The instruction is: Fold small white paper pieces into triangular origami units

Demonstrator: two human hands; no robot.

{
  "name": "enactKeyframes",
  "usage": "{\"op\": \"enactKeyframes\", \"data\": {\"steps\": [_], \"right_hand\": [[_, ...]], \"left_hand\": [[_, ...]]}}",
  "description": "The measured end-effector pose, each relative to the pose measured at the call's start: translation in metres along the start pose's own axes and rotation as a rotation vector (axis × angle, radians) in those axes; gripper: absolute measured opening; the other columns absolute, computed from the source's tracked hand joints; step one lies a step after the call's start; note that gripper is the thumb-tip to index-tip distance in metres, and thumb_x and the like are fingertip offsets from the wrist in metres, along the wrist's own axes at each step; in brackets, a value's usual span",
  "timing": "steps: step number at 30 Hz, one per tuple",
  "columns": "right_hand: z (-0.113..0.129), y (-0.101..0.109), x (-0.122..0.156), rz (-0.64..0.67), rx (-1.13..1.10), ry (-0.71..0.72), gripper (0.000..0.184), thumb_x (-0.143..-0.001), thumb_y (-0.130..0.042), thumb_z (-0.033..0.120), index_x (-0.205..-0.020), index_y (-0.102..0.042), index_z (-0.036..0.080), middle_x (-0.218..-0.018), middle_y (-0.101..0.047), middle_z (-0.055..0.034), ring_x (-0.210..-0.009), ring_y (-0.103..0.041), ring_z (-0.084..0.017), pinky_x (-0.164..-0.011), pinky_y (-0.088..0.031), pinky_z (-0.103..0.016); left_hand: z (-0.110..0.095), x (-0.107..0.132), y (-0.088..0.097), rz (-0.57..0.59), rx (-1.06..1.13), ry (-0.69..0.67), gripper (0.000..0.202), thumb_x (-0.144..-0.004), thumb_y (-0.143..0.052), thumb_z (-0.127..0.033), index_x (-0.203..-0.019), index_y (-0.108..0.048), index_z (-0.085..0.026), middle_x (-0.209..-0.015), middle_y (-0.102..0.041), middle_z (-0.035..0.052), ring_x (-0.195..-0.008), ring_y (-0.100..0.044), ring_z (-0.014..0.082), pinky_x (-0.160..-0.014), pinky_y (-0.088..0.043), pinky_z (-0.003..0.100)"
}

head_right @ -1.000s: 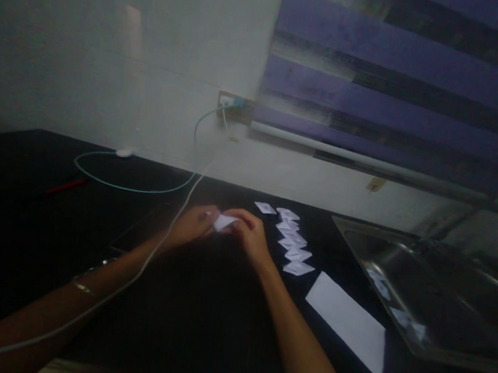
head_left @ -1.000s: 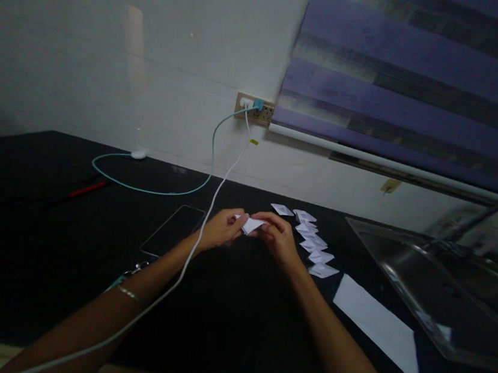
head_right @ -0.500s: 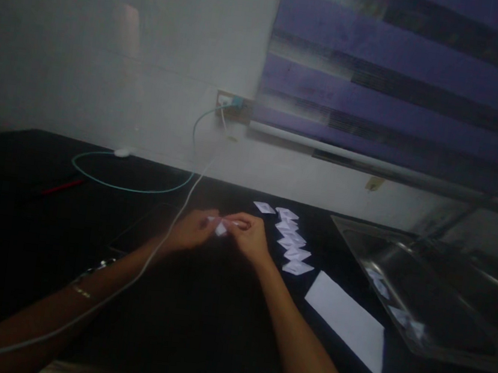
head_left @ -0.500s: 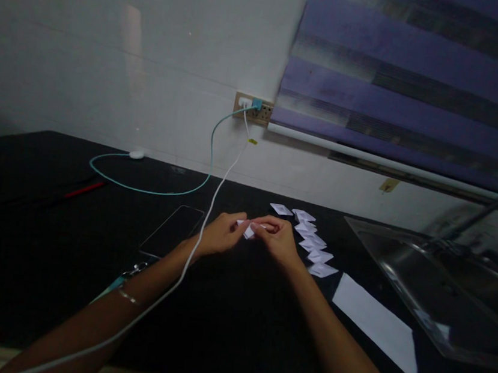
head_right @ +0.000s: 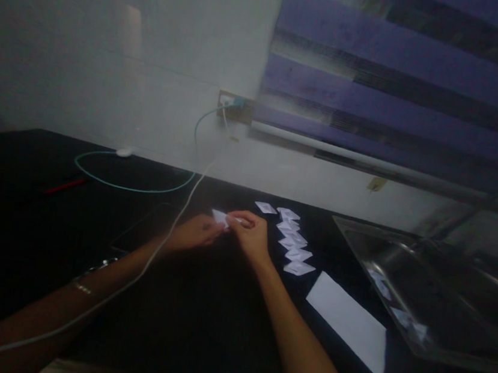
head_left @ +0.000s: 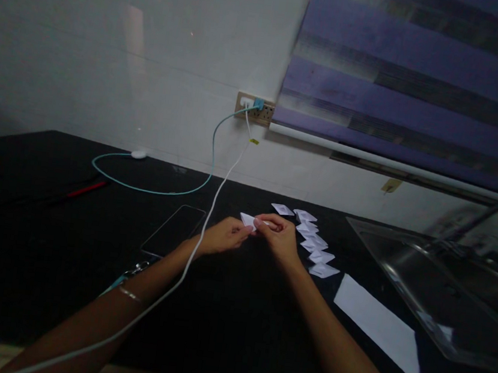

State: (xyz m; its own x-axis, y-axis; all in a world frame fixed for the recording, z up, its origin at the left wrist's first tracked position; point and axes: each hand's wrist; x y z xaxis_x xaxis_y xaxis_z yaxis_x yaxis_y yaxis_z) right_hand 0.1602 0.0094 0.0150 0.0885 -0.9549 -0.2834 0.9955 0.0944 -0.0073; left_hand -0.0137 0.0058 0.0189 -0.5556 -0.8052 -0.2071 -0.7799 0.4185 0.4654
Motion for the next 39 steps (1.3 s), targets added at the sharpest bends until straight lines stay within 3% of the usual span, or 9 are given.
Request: {"op": "enactKeyframes", "data": {"steps": [3, 10, 14, 19, 23, 27, 30, 35, 39], "right_hand": [[0.001, 0.001, 0.0, 0.001, 0.014, 0.034, 0.027, -0.069, -0.076, 0.038, -0.086, -0.072, 0.018, -0.075, -0.072, -0.0055, -0.065, -0.067, -0.02, -0.066, -0.054, -0.034], [0.007, 0.0, 0.001, -0.123, 0.277, 0.256, 0.017, -0.077, -0.067, 0.032, -0.083, -0.074, 0.018, -0.086, -0.072, -0.0062, -0.082, -0.066, -0.021, -0.076, -0.05, -0.032], [0.002, -0.009, 0.007, -0.038, 0.35, 0.303, 0.016, -0.08, -0.063, 0.03, -0.084, -0.072, 0.017, -0.085, -0.07, -0.0057, -0.079, -0.063, -0.019, -0.072, -0.048, -0.03], [0.0, -0.015, 0.007, 0.048, 0.283, 0.206, 0.016, -0.078, -0.066, 0.031, -0.086, -0.07, 0.018, -0.083, -0.067, -0.0038, -0.075, -0.06, -0.016, -0.07, -0.047, -0.028], [0.0, -0.012, 0.005, 0.207, 0.112, 0.037, 0.015, -0.074, -0.069, 0.028, -0.084, -0.067, 0.017, -0.078, -0.066, -0.0013, -0.071, -0.06, -0.014, -0.067, -0.046, -0.026], [-0.002, -0.007, 0.006, 0.369, -0.003, -0.093, 0.019, -0.072, -0.073, 0.031, -0.081, -0.062, 0.018, -0.067, -0.063, 0.0022, -0.057, -0.055, -0.01, -0.055, -0.041, -0.022], [-0.002, -0.005, 0.007, 0.444, -0.086, -0.157, 0.023, -0.072, -0.073, 0.034, -0.082, -0.06, 0.017, -0.066, -0.062, 0.0025, -0.054, -0.053, -0.009, -0.053, -0.041, -0.021], [0.001, -0.002, 0.007, 0.463, -0.139, -0.195, 0.022, -0.072, -0.073, 0.031, -0.083, -0.059, 0.018, -0.066, -0.061, 0.003, -0.055, -0.055, -0.009, -0.056, -0.044, -0.022], [0.002, 0.0, 0.006, 0.406, 0.074, -0.045, 0.011, -0.075, -0.065, 0.024, -0.082, -0.061, 0.017, -0.067, -0.062, 0.0015, -0.059, -0.057, -0.011, -0.057, -0.044, -0.023]], "left_hand": [[0.003, -0.002, 0.002, -0.031, 0.006, -0.001, 0.056, -0.088, -0.039, -0.061, -0.059, -0.051, -0.015, -0.049, -0.044, -0.0026, -0.043, -0.039, 0.0086, -0.044, -0.026, 0.022], [0.007, -0.008, 0.001, -0.26, 0.165, 0.057, 0.047, -0.09, -0.039, -0.058, -0.072, -0.049, -0.016, -0.051, -0.047, -0.0044, -0.04, -0.043, 0.0077, -0.041, -0.031, 0.018], [0.007, -0.01, -0.006, -0.26, 0.258, 0.086, 0.041, -0.089, -0.038, -0.059, -0.085, -0.046, -0.019, -0.056, -0.052, -0.0052, -0.038, -0.045, 0.008, -0.038, -0.03, 0.017], [0.007, -0.009, -0.007, -0.292, 0.344, 0.121, 0.04, -0.088, -0.039, -0.06, -0.082, -0.043, -0.02, -0.061, -0.045, -0.0059, -0.046, -0.043, 0.0078, -0.042, -0.032, 0.017], [0.007, -0.007, -0.004, -0.27, 0.259, 0.087, 0.041, -0.087, -0.042, -0.058, -0.086, -0.052, -0.018, -0.078, -0.056, 0.0032, -0.075, -0.056, 0.0165, -0.063, -0.043, 0.025], [0.01, -0.008, -0.005, -0.255, 0.134, 0.049, 0.042, -0.088, -0.042, -0.057, -0.087, -0.055, -0.018, -0.088, -0.06, 0.0072, -0.093, -0.056, 0.0223, -0.079, -0.044, 0.031], [0.014, -0.009, -0.007, -0.199, 0.08, 0.0, 0.044, -0.09, -0.035, -0.059, -0.084, -0.052, -0.019, -0.084, -0.058, 0.0053, -0.085, -0.055, 0.0205, -0.077, -0.044, 0.031], [0.012, -0.007, -0.007, -0.138, 0.101, -0.056, 0.045, -0.091, -0.03, -0.06, -0.081, -0.045, -0.02, -0.073, -0.053, 0.0009, -0.069, -0.052, 0.016, -0.066, -0.042, 0.028], [0.011, -0.005, -0.002, -0.14, 0.023, -0.086, 0.037, -0.093, -0.034, -0.053, -0.085, -0.046, -0.019, -0.076, -0.053, -0.0004, -0.07, -0.05, 0.0141, -0.066, -0.042, 0.026]]}}
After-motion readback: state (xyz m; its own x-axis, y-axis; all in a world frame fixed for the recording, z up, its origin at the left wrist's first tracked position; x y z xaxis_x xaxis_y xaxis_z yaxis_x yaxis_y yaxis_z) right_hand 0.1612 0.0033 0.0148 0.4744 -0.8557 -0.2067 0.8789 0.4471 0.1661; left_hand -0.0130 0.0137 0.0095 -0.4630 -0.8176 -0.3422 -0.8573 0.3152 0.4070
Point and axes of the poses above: each hand's wrist, its own x-axis away from the middle knuckle, its own y-axis out of the back of the hand, z = x × y
